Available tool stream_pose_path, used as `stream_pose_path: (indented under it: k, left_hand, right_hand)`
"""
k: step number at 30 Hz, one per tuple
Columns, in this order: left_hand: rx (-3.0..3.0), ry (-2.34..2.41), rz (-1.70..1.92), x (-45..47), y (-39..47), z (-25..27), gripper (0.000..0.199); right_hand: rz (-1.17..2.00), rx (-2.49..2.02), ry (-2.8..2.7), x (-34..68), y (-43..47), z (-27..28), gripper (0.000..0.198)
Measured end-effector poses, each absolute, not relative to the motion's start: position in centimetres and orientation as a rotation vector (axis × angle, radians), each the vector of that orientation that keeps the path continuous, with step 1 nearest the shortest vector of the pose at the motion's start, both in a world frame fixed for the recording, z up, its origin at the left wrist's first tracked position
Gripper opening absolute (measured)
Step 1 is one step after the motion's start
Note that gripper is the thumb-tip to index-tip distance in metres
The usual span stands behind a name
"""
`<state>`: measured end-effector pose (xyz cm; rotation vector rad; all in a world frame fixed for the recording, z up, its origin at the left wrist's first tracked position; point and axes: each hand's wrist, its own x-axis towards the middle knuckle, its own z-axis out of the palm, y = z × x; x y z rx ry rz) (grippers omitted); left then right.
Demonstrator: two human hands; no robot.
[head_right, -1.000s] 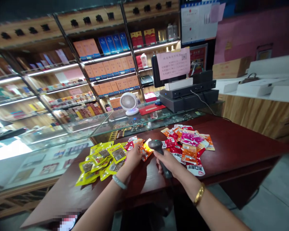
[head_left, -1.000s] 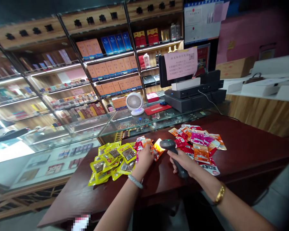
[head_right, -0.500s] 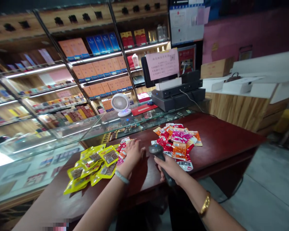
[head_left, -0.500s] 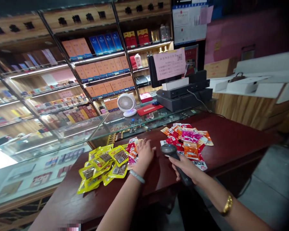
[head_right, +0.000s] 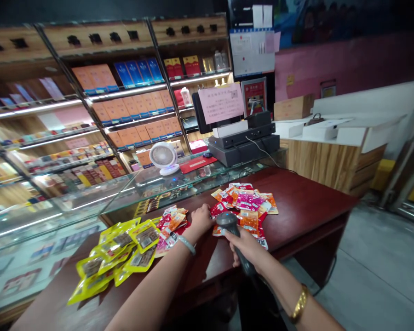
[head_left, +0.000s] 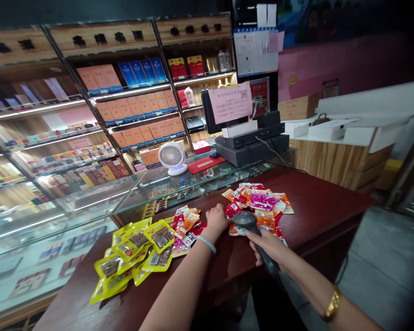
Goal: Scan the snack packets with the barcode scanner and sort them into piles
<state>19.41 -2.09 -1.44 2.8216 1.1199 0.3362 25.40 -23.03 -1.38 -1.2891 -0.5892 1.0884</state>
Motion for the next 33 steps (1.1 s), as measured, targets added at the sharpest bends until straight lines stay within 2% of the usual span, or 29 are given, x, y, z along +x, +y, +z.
stream_pose_path:
  k: [3,13,23,26,29,33]
  left_hand:
    - [2.79,1.085,0.429,17.7,-2.0,-1.2,0.055]
    - [2.752,0.991,0.59,12.2,-2.0,-1.3,0.045]
    - [2.682,1.709,0.397,6.0,-0.1,1.7,0.048]
    - [2.728,1.824,0.531,6.5,-0.6,1.7,0.058]
    - [2.818,1.661,0.648,9.0,-2.6,1.3,0.062]
    - [2.852,1.329,0.391,13.4,-5.8,0.6,0.041]
  right_hand:
    - [1.087,-1.304,-0.568,25.2,-22.2,-1.1,0.038]
    - [1.039,-1.299,-0.72,23.1,-19.5,-1.1,0.037]
    - [1.133,-1.249,-0.769,20.6,-21.0,-2.3,0.045]
    - [1.123,-1.264,-0.757,20.5,-21.8,-2.3,0.045]
    - [1.107,-1.271,-0.743,20.9,-22.5,-2.2,0.045]
    - [1.074,-1.3,-0.696,21.8,-23.4,-2.3,0.045]
